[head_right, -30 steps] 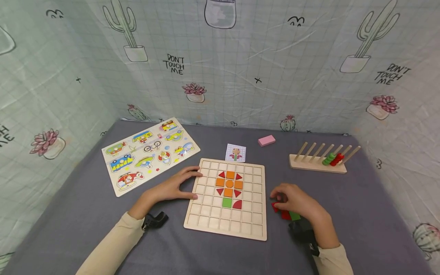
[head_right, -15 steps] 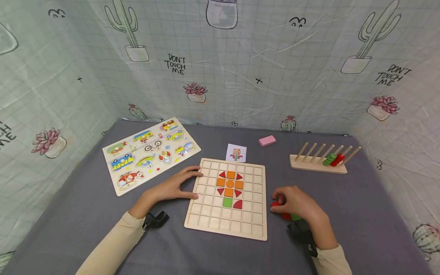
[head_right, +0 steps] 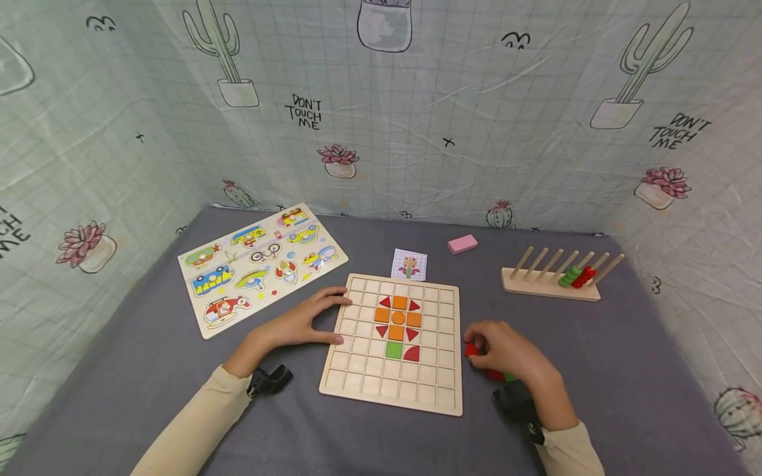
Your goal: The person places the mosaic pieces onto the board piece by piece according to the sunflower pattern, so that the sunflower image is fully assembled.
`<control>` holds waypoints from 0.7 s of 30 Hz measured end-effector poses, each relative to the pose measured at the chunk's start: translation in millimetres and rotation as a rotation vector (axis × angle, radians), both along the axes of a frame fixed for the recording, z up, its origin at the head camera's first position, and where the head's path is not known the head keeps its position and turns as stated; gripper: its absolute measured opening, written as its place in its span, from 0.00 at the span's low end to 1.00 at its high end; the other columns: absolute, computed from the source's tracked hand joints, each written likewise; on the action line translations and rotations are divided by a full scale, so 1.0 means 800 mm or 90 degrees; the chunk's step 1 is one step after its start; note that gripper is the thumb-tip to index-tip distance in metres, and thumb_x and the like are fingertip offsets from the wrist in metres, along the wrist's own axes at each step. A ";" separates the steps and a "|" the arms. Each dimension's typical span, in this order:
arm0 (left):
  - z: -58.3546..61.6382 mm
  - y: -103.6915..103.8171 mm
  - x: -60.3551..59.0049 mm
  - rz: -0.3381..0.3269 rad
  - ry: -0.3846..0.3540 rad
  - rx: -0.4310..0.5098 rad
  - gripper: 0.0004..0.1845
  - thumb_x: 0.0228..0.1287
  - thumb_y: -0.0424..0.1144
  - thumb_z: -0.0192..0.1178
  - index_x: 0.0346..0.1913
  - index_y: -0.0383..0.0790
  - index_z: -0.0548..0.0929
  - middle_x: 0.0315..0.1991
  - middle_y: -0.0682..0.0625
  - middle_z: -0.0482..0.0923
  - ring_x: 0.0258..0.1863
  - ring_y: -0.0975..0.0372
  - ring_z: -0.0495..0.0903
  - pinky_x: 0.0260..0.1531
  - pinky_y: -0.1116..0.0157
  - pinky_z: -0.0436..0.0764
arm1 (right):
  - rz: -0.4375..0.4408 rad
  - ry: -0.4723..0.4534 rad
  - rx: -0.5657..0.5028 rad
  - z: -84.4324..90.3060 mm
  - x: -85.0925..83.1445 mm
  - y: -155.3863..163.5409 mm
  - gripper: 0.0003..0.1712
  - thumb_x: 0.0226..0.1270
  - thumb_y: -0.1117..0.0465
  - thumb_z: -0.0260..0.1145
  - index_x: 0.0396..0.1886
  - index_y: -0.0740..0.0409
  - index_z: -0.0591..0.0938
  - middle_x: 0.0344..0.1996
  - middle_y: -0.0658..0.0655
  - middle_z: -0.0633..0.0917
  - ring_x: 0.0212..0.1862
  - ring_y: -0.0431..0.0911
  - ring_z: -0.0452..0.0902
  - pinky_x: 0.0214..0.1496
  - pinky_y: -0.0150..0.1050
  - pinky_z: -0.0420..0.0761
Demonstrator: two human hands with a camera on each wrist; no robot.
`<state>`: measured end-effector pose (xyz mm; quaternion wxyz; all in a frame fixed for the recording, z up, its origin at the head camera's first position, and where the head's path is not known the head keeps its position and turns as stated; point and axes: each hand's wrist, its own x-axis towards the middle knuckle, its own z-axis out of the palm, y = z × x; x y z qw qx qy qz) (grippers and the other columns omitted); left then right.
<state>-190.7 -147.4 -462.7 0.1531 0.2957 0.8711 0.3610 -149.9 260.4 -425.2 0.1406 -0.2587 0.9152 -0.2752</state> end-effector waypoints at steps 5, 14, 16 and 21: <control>-0.001 0.000 -0.001 0.000 0.002 -0.001 0.38 0.58 0.52 0.70 0.70 0.48 0.68 0.75 0.49 0.52 0.73 0.53 0.55 0.68 0.49 0.62 | -0.003 0.014 0.002 0.004 0.000 -0.005 0.13 0.55 0.65 0.74 0.41 0.61 0.83 0.27 0.47 0.77 0.27 0.37 0.69 0.28 0.32 0.73; -0.001 0.000 -0.001 0.002 0.000 -0.004 0.39 0.57 0.53 0.70 0.70 0.48 0.68 0.75 0.49 0.52 0.74 0.53 0.54 0.68 0.49 0.61 | 0.038 0.029 -0.027 0.002 0.006 -0.033 0.14 0.55 0.64 0.75 0.42 0.59 0.82 0.26 0.47 0.75 0.25 0.34 0.67 0.26 0.30 0.72; 0.000 0.000 -0.001 0.002 0.000 -0.003 0.38 0.57 0.53 0.70 0.70 0.48 0.68 0.75 0.49 0.52 0.74 0.53 0.54 0.68 0.49 0.61 | 0.043 0.022 -0.023 0.000 0.007 -0.038 0.15 0.56 0.64 0.74 0.43 0.59 0.82 0.26 0.46 0.75 0.26 0.35 0.68 0.27 0.30 0.72; 0.000 0.000 0.000 0.002 -0.001 -0.004 0.38 0.57 0.53 0.70 0.70 0.48 0.68 0.75 0.49 0.52 0.73 0.53 0.55 0.68 0.49 0.61 | 0.053 0.021 -0.024 -0.004 0.009 -0.046 0.15 0.56 0.65 0.74 0.44 0.58 0.82 0.29 0.47 0.76 0.29 0.37 0.69 0.29 0.30 0.73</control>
